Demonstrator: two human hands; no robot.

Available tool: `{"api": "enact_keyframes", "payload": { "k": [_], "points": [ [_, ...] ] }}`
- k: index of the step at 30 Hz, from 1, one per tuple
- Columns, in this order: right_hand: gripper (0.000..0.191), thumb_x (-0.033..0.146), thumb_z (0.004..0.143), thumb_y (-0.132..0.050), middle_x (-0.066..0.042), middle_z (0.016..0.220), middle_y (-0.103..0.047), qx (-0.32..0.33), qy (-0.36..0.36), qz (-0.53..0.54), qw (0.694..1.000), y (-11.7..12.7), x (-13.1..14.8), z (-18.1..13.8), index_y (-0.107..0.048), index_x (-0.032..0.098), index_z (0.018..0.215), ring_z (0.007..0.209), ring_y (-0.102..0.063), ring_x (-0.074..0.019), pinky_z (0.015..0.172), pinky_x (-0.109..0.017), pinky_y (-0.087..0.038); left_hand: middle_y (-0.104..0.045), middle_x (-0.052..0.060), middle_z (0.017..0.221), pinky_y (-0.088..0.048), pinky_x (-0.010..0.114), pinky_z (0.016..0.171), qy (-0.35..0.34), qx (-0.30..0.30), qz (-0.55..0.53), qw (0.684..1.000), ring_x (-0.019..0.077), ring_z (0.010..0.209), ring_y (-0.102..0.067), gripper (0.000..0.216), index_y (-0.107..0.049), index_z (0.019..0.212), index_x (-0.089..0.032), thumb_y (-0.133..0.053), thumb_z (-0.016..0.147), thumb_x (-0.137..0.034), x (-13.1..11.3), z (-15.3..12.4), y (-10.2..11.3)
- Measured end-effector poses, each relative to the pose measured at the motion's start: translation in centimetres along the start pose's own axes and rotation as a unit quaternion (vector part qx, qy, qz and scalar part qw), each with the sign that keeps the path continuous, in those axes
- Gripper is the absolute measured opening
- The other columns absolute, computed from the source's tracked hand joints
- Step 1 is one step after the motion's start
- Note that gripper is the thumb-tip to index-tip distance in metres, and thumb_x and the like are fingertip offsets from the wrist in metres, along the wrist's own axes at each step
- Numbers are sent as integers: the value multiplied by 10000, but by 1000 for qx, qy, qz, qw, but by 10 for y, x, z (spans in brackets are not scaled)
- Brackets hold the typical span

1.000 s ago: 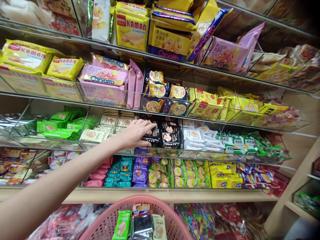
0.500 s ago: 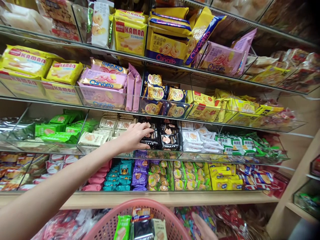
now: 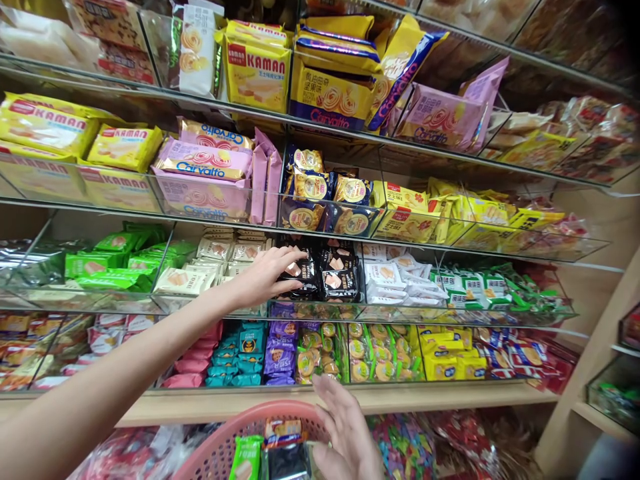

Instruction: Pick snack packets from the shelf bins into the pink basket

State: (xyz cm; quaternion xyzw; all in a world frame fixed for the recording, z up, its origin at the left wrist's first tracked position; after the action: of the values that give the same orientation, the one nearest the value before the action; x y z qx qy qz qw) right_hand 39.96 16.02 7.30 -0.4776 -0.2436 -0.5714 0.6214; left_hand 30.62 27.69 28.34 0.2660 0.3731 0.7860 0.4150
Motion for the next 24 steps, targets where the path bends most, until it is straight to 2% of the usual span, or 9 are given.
{"api": "enact_keyframes", "payload": {
  "k": [5, 10, 14, 19, 24],
  "points": [
    [524, 343, 730, -629, -75, 1322, -536, 55, -25, 22, 998, -42, 26, 27, -517, 244, 1232, 1253, -444, -247, 1050, -414, -333, -577, 124, 1218, -392, 367, 921, -2, -4, -27, 1000, 233, 1095, -513, 496, -416, 1315, -146, -521, 876, -354, 3, 2, 2],
    [473, 269, 761, -585, -51, 1319, -524, 86, -25, 30, 995, -67, 48, 55, -504, 253, 1226, 1231, -455, -213, 1044, -395, -339, -579, 123, 1243, -397, 364, 953, -10, -11, -42, 999, 221, 1107, -532, 444, -444, 1293, -137, -483, 894, -328, 6, 2, 2],
    [441, 231, 766, -584, -36, 1291, -541, 82, -4, 36, 996, -73, 55, 73, -512, 266, 1199, 1216, -469, -197, 1035, -382, -351, -591, 122, 1240, -411, 377, 948, -12, -12, -38, 999, 232, 1118, -539, 466, -440, 1300, -152, -507, 880, -343, 6, 2, 4],
    [444, 186, 772, -573, -28, 1287, -544, 78, -20, 45, 996, -74, 48, 80, -511, 262, 1205, 1208, -479, -184, 1033, -365, -354, -649, 117, 1148, -447, 373, 900, -15, -9, -28, 999, 236, 1054, -581, 501, -452, 1294, -136, -570, 847, -331, 4, 4, 10],
    [457, 171, 778, -565, -32, 1284, -552, 72, -32, 60, 995, -74, 44, 86, -506, 256, 1223, 1209, -481, -184, 1035, -365, -352, -625, 134, 1198, -444, 399, 914, -15, -23, -23, 999, 245, 1079, -569, 502, -449, 1299, -144, -565, 850, -335, 5, 4, 14]
  ]
}}
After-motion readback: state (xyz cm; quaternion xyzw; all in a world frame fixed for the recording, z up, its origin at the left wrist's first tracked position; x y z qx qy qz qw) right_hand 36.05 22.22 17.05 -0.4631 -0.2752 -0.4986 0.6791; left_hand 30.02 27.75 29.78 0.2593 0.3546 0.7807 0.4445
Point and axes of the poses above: each hand's wrist, its own z-axis towards the middle knuckle, its own y-axis out of the back of the hand, x = y × z, the point moved 10 cm from there along z, towards the middle knuckle
